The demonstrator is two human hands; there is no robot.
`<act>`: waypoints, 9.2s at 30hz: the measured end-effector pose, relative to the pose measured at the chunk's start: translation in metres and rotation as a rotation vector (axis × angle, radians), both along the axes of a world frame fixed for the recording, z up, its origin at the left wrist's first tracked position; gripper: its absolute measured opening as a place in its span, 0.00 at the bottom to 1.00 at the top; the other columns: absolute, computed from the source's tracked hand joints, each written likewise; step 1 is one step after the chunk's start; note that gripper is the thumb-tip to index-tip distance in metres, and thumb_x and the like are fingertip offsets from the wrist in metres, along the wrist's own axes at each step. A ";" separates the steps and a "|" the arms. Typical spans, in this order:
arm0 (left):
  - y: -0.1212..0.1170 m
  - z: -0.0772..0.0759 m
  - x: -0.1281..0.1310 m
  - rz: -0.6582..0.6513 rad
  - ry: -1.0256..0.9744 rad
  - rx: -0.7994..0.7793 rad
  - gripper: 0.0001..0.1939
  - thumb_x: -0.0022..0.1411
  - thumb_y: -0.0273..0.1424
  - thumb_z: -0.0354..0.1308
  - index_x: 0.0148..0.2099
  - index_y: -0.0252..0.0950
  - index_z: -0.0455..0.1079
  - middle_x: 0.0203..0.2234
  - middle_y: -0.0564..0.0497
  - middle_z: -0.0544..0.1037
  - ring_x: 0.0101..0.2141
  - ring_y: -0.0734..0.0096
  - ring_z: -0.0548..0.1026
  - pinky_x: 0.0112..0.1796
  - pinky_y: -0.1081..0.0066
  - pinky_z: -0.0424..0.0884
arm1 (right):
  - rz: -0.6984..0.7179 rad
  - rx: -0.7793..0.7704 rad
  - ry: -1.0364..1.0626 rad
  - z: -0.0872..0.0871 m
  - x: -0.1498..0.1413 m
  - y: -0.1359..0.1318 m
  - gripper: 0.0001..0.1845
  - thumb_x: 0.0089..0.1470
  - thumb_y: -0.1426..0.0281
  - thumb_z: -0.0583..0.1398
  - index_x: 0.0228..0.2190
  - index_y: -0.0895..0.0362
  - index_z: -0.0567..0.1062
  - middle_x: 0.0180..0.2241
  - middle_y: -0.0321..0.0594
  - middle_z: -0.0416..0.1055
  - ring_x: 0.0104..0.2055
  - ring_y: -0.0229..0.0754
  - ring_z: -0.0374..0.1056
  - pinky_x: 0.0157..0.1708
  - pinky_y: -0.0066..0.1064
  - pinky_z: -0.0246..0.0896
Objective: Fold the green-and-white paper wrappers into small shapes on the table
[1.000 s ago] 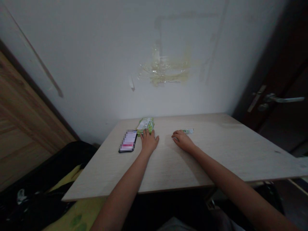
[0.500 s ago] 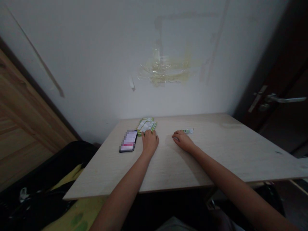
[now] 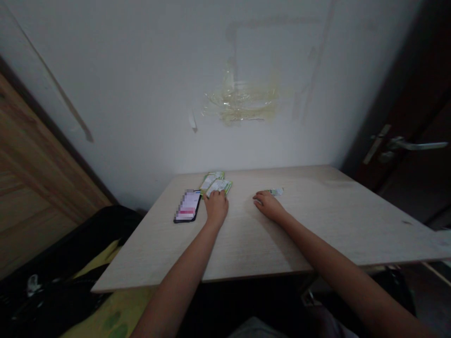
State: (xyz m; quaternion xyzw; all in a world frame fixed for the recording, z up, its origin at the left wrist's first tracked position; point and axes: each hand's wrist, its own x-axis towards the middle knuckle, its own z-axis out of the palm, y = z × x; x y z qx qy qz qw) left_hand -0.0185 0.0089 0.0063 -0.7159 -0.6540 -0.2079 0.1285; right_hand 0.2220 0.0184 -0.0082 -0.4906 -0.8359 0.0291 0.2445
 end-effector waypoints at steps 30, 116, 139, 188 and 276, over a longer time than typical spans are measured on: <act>-0.012 0.001 0.015 -0.291 -0.245 -0.005 0.13 0.68 0.38 0.54 0.39 0.41 0.79 0.44 0.49 0.82 0.54 0.59 0.73 0.64 0.48 0.47 | -0.032 0.019 0.074 0.003 0.002 -0.002 0.15 0.62 0.73 0.56 0.45 0.62 0.79 0.48 0.51 0.75 0.52 0.46 0.68 0.56 0.36 0.59; -0.020 0.004 0.008 -0.397 -0.401 -0.111 0.32 0.64 0.47 0.58 0.65 0.38 0.64 0.51 0.44 0.78 0.48 0.60 0.76 0.51 0.62 0.69 | 0.018 -0.166 0.244 0.009 0.003 -0.002 0.07 0.59 0.69 0.59 0.32 0.60 0.75 0.34 0.43 0.75 0.36 0.42 0.68 0.37 0.29 0.59; -0.010 -0.007 0.009 -0.302 -0.263 -0.079 0.13 0.66 0.35 0.56 0.50 0.43 0.78 0.55 0.44 0.69 0.57 0.54 0.67 0.57 0.55 0.63 | -0.017 -0.026 0.143 0.004 -0.008 -0.004 0.11 0.63 0.70 0.57 0.44 0.57 0.77 0.38 0.44 0.75 0.43 0.45 0.69 0.47 0.35 0.58; -0.011 -0.002 0.008 -0.473 -0.246 -0.182 0.14 0.68 0.37 0.55 0.46 0.41 0.81 0.49 0.49 0.81 0.52 0.61 0.73 0.57 0.60 0.63 | 0.013 -0.008 0.087 -0.001 -0.002 0.001 0.17 0.63 0.69 0.56 0.48 0.59 0.80 0.54 0.50 0.75 0.56 0.48 0.70 0.60 0.41 0.59; -0.015 -0.007 0.009 -0.298 -0.188 -0.252 0.16 0.67 0.43 0.54 0.53 0.51 0.77 0.58 0.50 0.74 0.59 0.52 0.66 0.60 0.44 0.55 | 0.160 0.058 0.042 -0.008 -0.008 0.003 0.16 0.64 0.69 0.56 0.48 0.55 0.80 0.56 0.49 0.72 0.59 0.49 0.67 0.61 0.46 0.60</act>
